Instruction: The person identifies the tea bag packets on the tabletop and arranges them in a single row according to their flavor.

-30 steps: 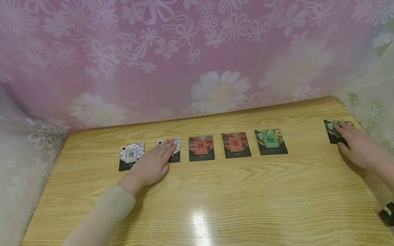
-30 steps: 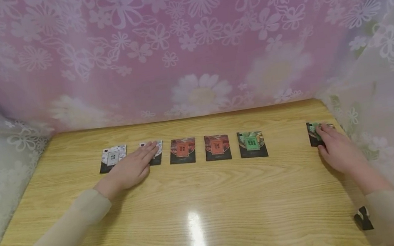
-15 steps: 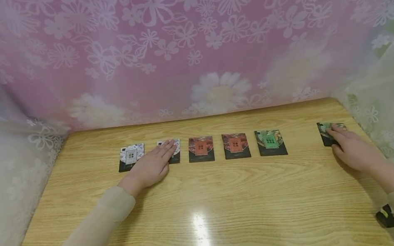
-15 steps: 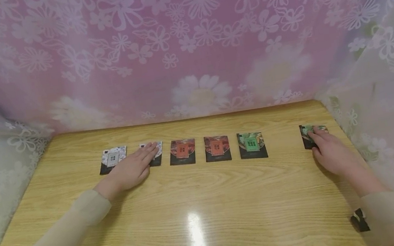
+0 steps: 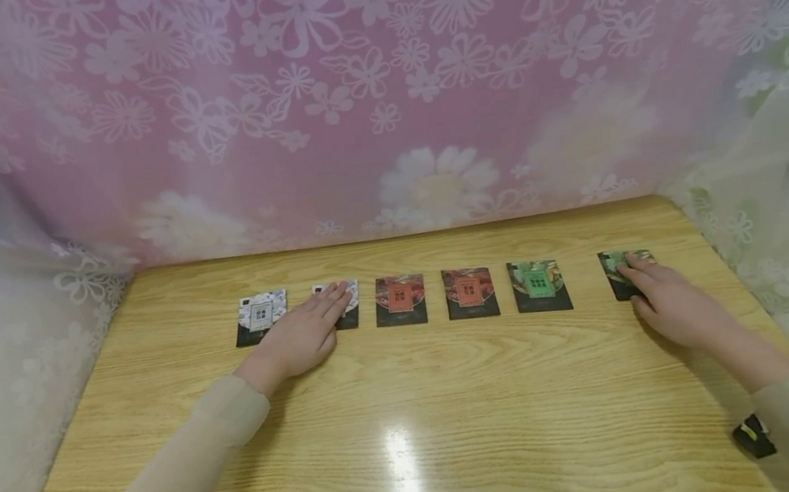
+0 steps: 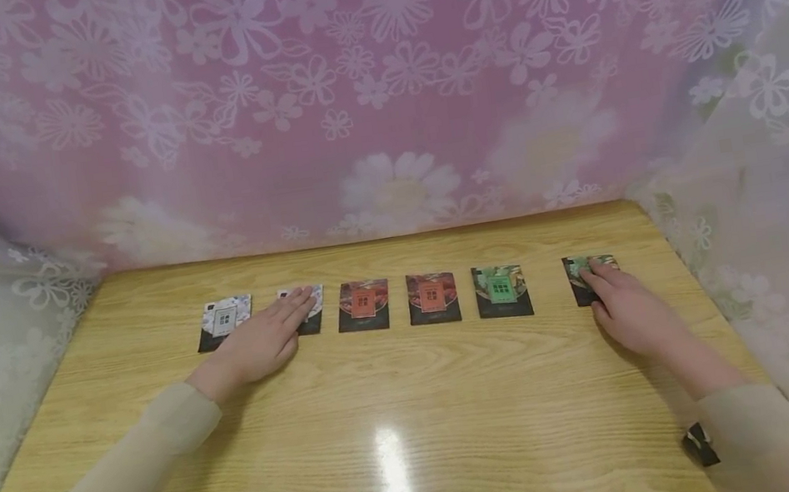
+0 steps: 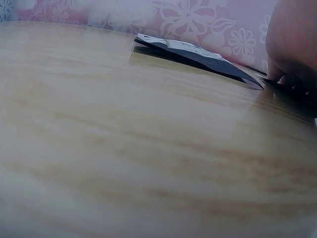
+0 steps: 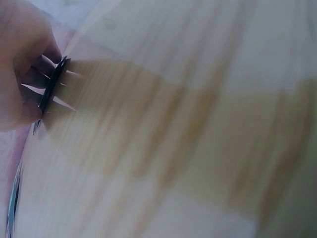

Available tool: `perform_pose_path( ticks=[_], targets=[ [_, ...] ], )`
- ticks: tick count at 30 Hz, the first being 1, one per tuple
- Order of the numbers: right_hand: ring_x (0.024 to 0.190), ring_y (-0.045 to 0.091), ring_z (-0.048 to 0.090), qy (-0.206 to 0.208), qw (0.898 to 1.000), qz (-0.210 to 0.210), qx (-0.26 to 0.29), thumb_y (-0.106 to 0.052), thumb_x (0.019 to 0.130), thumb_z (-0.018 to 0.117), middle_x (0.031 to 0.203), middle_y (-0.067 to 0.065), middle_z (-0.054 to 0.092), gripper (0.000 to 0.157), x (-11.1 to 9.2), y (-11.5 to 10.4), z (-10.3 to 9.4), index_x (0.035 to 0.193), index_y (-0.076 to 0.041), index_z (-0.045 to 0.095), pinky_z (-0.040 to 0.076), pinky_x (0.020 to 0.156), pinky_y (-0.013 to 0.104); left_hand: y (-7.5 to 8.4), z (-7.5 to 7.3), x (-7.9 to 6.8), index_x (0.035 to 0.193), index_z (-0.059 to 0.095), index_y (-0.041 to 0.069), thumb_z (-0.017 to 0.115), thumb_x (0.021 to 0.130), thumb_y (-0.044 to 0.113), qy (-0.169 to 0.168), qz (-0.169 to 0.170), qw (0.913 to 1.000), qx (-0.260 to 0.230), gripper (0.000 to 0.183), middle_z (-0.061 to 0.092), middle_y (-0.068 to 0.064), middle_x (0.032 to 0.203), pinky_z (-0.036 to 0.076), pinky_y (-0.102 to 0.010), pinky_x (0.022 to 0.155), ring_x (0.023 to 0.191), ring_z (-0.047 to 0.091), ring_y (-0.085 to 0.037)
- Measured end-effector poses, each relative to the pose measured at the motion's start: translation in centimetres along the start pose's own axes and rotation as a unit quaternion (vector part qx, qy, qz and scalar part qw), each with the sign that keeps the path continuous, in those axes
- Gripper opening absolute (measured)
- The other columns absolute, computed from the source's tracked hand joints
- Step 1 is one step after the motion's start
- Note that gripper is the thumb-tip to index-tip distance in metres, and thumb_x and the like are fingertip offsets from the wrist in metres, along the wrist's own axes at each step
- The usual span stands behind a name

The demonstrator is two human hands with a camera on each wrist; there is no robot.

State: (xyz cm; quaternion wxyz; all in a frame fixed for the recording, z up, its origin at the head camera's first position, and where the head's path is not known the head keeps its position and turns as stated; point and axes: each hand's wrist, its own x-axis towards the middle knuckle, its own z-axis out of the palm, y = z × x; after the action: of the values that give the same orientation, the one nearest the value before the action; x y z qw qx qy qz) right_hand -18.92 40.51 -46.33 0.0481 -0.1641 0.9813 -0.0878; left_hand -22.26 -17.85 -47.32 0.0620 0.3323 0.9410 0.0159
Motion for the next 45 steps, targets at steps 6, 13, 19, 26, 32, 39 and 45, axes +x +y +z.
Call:
perform_pose_path(
  ticks=[6, 13, 19, 26, 32, 39, 45],
  targets=[
    [0.144, 0.066, 0.034, 0.001, 1.000, -0.005, 0.001, -0.008, 0.104, 0.057, 0.162, 0.042, 0.031, 0.061, 0.5, -1.2, 0.1, 0.158, 0.013, 0.037, 0.035, 0.116, 0.078, 0.0, -0.1, 0.0, 0.170, 0.022, 0.006, 0.035, 0.112, 0.023, 0.001, 0.000, 1.0000, -0.001, 0.061, 0.018, -0.013, 0.178, 0.023, -0.047, 0.137, 0.166, 0.019, -0.031],
    [0.145, 0.065, 0.032, -0.006, 1.000, -0.008, 0.005, -0.009, 0.105, 0.057, 0.164, 0.041, 0.029, 0.062, 0.7, -2.2, 0.2, 0.159, 0.012, 0.036, 0.035, 0.117, 0.078, 0.0, -0.2, -0.1, 0.170, 0.022, 0.007, 0.036, 0.112, 0.023, -0.001, -0.002, 1.0000, -0.002, 0.062, 0.018, -0.013, 0.178, 0.023, -0.047, 0.137, 0.166, 0.020, -0.031],
    [0.145, 0.064, 0.034, -0.006, 1.000, -0.014, 0.003, -0.010, 0.105, 0.058, 0.164, 0.040, 0.030, 0.062, 0.6, -2.6, 0.1, 0.159, 0.011, 0.036, 0.036, 0.116, 0.077, 0.0, -0.1, -0.1, 0.170, 0.022, 0.007, 0.035, 0.112, 0.023, 0.002, 0.002, 1.0000, 0.002, 0.062, 0.018, -0.013, 0.179, 0.023, -0.047, 0.137, 0.166, 0.020, -0.030],
    [0.144, 0.063, 0.036, -0.005, 1.000, -0.017, 0.002, -0.010, 0.105, 0.059, 0.163, 0.040, 0.032, 0.063, 0.7, -2.6, 0.2, 0.159, 0.011, 0.037, 0.037, 0.116, 0.076, -0.1, -0.2, -0.1, 0.170, 0.023, 0.007, 0.036, 0.112, 0.023, 0.004, 0.001, 1.0000, 0.004, 0.062, 0.019, -0.012, 0.178, 0.024, -0.047, 0.137, 0.166, 0.021, -0.030],
    [0.144, 0.063, 0.036, -0.004, 1.000, -0.018, -0.004, -0.011, 0.105, 0.059, 0.163, 0.040, 0.032, 0.063, 0.9, -2.6, 0.3, 0.159, 0.012, 0.037, 0.037, 0.116, 0.076, -0.1, -0.3, -0.1, 0.170, 0.022, 0.008, 0.036, 0.112, 0.024, 0.002, -0.003, 0.9999, 0.011, 0.062, 0.019, -0.011, 0.179, 0.025, -0.047, 0.137, 0.166, 0.021, -0.030],
    [0.144, 0.063, 0.036, 0.000, 1.000, -0.019, -0.006, -0.011, 0.105, 0.059, 0.163, 0.041, 0.032, 0.063, 0.9, -2.5, 0.5, 0.159, 0.012, 0.036, 0.036, 0.117, 0.076, -0.1, -0.6, -0.3, 0.170, 0.024, 0.009, 0.038, 0.113, 0.028, 0.001, -0.002, 0.9998, 0.018, 0.061, 0.020, -0.011, 0.178, 0.026, -0.049, 0.136, 0.165, 0.022, -0.031],
    [0.144, 0.062, 0.036, 0.010, 1.000, -0.021, -0.004, -0.011, 0.104, 0.061, 0.162, 0.041, 0.033, 0.065, 0.8, -2.6, 0.6, 0.159, 0.013, 0.035, 0.036, 0.118, 0.076, -0.1, -0.6, -0.4, 0.170, 0.025, 0.008, 0.039, 0.113, 0.028, 0.004, 0.002, 0.9997, 0.024, 0.062, 0.021, -0.012, 0.178, 0.027, -0.049, 0.136, 0.165, 0.024, -0.032]
  ],
)
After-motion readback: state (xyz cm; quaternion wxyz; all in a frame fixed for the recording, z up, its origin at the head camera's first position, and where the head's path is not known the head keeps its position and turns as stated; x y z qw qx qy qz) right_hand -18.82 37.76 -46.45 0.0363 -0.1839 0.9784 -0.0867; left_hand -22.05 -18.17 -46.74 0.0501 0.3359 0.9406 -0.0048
